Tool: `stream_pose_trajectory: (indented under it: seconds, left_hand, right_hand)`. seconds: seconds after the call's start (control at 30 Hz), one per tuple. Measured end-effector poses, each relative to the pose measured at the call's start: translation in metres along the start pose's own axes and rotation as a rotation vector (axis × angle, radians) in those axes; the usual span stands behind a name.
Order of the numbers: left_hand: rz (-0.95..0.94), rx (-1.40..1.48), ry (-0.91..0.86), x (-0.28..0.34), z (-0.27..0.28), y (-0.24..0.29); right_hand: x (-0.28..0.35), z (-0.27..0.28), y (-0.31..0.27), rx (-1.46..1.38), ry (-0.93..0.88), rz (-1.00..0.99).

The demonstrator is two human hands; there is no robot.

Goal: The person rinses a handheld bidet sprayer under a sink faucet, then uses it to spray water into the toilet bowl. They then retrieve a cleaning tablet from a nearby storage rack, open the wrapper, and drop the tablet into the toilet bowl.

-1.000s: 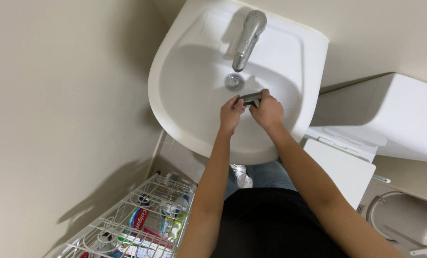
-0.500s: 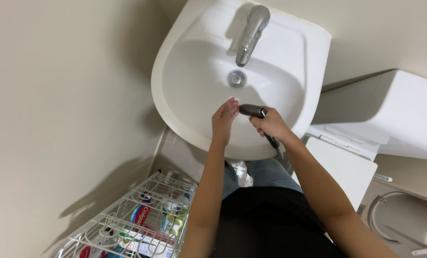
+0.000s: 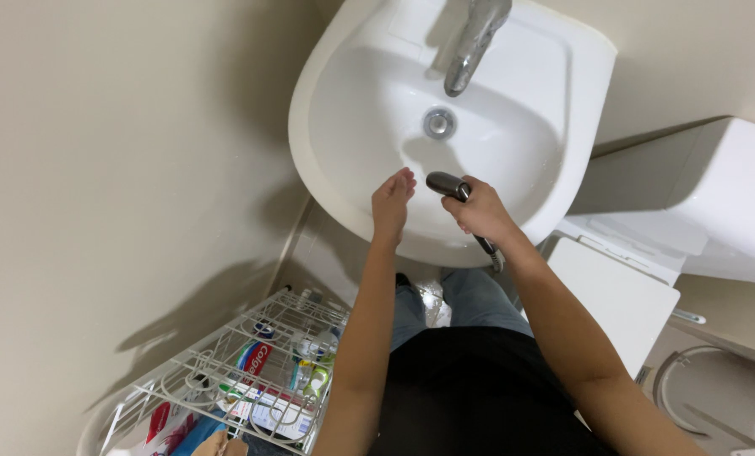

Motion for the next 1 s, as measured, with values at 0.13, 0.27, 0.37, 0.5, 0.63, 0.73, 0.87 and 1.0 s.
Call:
stream_pose_trajectory:
  seconds: [0.13,0.27,0.37,0.5,0.63,0.73,0.87,1.0]
  left_hand:
    - [-0.025,0.049,-0.015,0.005,-0.004,0.005]
    - [-0.036,-0.010,-0.020,0.008,-0.001,0.004]
    - [-0.031,-0.069,-0.016,0.010,-0.002,0.004]
    - [-0.017,-0.062,-0.017,0.028,-0.004,0.024]
    - [-0.004,-0.062,-0.012,0.027,0.000,0.021]
    - [-0.002,-0.039,-0.030,0.027,-0.002,0.019]
    - [0.016,-0.016,-0.049,0.028,-0.006,0.021]
    - [0.008,-0.048,-0.039,0.029,-0.014,0.022]
  right_hand:
    - [0.003,-0.012,-0.005,0.057,-0.017,0.002]
    - [0.006,-0.019,-0.005,0.090,-0.018,0.006]
    - [0.005,-0.022,-0.008,0.091,-0.014,0.003]
    - [0.006,-0.027,-0.007,0.120,-0.037,0.006]
    - [0.008,-0.029,-0.010,0.133,-0.036,0.007]
    - [0.010,-0.028,-0.012,0.130,-0.033,-0.005]
    - [0.006,-0.025,0.002,0.099,-0.024,-0.017]
    - [0.005,-0.022,0.009,0.141,-0.004,0.043]
Point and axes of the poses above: each hand's wrist, its own x-axis away from the middle knuckle, its own z-axis out of the back of the hand, y = z × x, the point moved 4 cm from there along -x, towards the middle knuckle, and after that the axes turned 9 degrees about z, right-handed, at the moved point
